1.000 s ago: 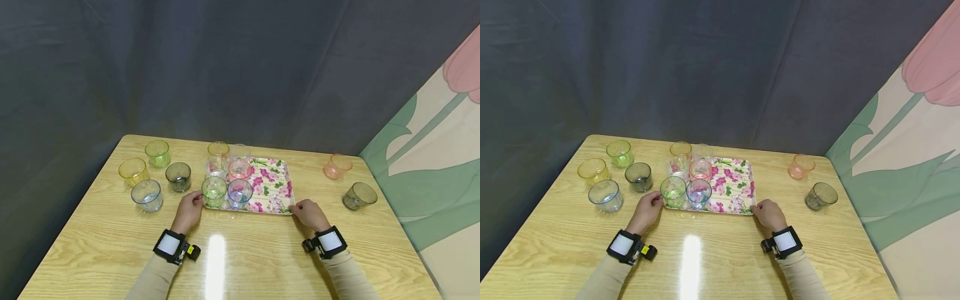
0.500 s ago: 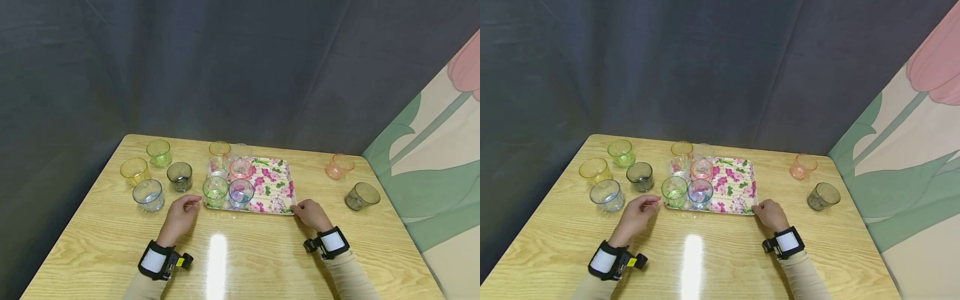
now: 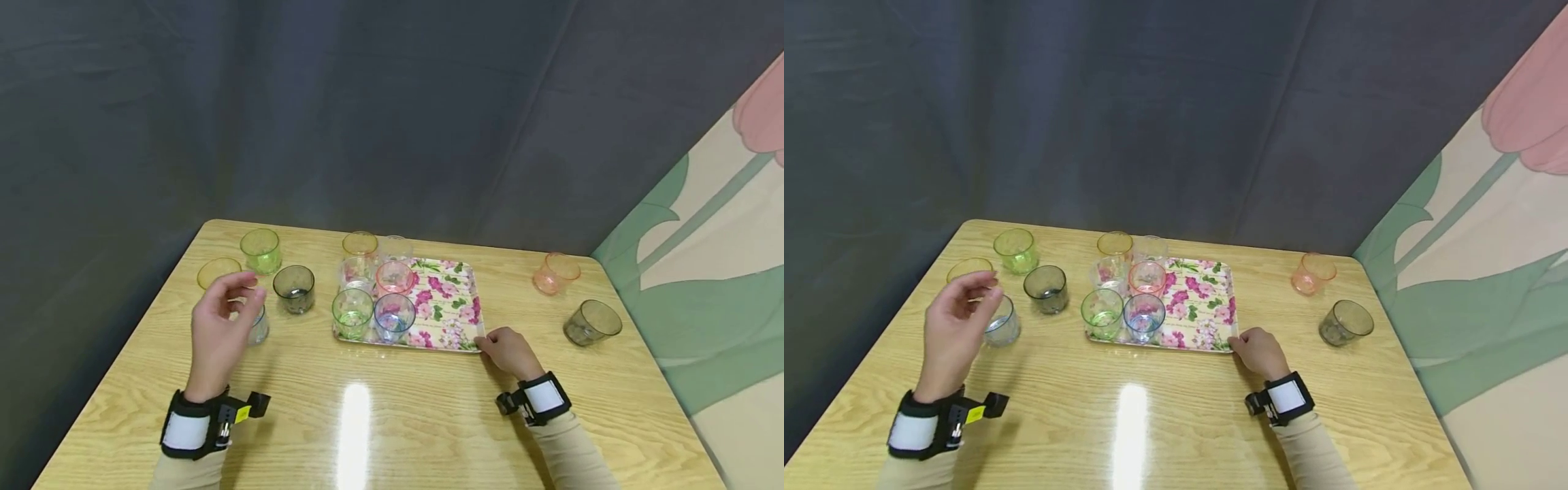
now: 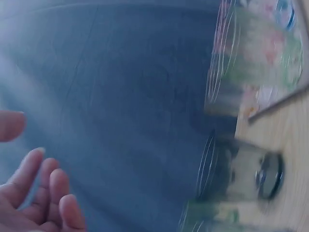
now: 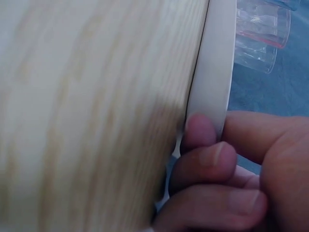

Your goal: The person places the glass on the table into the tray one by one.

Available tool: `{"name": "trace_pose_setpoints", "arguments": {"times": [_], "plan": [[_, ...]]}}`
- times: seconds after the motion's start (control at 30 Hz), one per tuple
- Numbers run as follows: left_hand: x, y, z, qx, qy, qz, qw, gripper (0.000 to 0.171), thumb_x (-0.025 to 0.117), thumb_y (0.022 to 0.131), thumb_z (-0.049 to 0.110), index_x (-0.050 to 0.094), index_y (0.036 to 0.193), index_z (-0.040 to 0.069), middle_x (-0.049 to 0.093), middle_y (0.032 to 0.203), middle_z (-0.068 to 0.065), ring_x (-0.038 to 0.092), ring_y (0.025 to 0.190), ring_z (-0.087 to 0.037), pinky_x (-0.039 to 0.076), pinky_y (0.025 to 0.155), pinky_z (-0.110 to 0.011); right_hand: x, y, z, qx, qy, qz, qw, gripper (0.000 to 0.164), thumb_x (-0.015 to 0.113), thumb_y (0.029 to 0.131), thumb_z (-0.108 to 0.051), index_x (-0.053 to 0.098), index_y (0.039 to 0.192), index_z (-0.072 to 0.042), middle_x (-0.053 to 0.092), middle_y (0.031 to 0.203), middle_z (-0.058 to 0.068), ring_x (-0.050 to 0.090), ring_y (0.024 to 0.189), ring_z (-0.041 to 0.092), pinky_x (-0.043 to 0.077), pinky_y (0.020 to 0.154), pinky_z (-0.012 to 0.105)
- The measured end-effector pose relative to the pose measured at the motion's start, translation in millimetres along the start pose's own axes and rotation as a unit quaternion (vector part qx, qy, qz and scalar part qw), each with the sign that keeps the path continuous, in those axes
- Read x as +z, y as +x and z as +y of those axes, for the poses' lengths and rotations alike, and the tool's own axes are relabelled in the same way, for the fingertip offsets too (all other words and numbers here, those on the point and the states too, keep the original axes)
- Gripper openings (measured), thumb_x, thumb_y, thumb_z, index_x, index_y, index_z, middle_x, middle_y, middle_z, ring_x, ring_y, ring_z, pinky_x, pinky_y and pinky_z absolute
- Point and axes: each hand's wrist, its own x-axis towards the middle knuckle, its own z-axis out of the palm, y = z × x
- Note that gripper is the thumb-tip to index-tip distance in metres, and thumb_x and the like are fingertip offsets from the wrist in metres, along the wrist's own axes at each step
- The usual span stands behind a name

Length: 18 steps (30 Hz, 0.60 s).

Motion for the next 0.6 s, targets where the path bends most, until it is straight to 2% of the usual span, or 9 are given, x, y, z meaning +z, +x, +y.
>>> {"name": "trace_pose_setpoints", "arguments": {"times": [0.1, 0.2, 0.3, 0.4, 0.6], "plan": [[-7.2, 3.8, -5.7, 0.036, -0.002, 0.041, 0.9985, 0.035, 0.069, 0.089, -0.002, 0.062, 0.123, -0.005, 0.064, 0.114, 0.01, 0.056, 0.105, -0.009, 0.04, 0.083, -0.021, 1, -1, 2, -0.003, -0.002, 0.003, 1.0, 0.048, 0.056, 0.1, -0.031, 0.053, 0.055, -0.012, 0.033, 0.049, -0.007, 0.031, 0.047, 0.011, 0.025, 0.049, 0.024], [-14.2, 5.2, -16.2, 0.03, 0.016, 0.061, 0.9976, 0.045, 0.071, 0.087, 0.0, 0.059, 0.131, -0.001, 0.061, 0.125, 0.009, 0.05, 0.118, -0.005, 0.035, 0.091, -0.025, 1, 1, 1, -0.004, -0.005, 0.0, 1.0, 0.049, 0.056, 0.1, -0.031, 0.052, 0.055, -0.013, 0.033, 0.049, -0.007, 0.031, 0.047, 0.011, 0.025, 0.049, 0.024], [-19.6, 5.4, -30.0, -0.004, 0.023, 0.067, 0.9975, 0.054, 0.072, 0.087, 0.002, 0.054, 0.138, 0.003, 0.057, 0.135, 0.003, 0.044, 0.127, -0.003, 0.031, 0.097, -0.028, 2, 1, 1, -0.005, -0.003, -0.001, 1.0, 0.049, 0.056, 0.1, -0.031, 0.054, 0.055, -0.012, 0.033, 0.049, -0.006, 0.03, 0.047, 0.011, 0.025, 0.049, 0.024], [-23.7, 4.0, -44.1, -0.048, 0.03, 0.064, 0.9963, 0.058, 0.074, 0.087, 0.006, 0.051, 0.141, 0.005, 0.054, 0.14, -0.004, 0.042, 0.13, -0.006, 0.03, 0.099, -0.03, 1, 0, 1, -0.005, 0.0, 0.0, 1.0, 0.049, 0.056, 0.1, -0.031, 0.055, 0.056, -0.011, 0.034, 0.048, -0.006, 0.03, 0.046, 0.011, 0.025, 0.049, 0.024], [-28.0, 0.7, -67.6, -0.123, 0.068, 0.03, 0.9896, 0.062, 0.075, 0.089, 0.017, 0.048, 0.144, 0.008, 0.05, 0.145, -0.008, 0.041, 0.136, -0.019, 0.031, 0.1, -0.03, 1, -1, 0, -0.004, -0.003, 0.008, 1.0, 0.048, 0.057, 0.1, -0.03, 0.055, 0.056, -0.01, 0.034, 0.049, -0.006, 0.031, 0.047, 0.011, 0.025, 0.05, 0.025]]}}
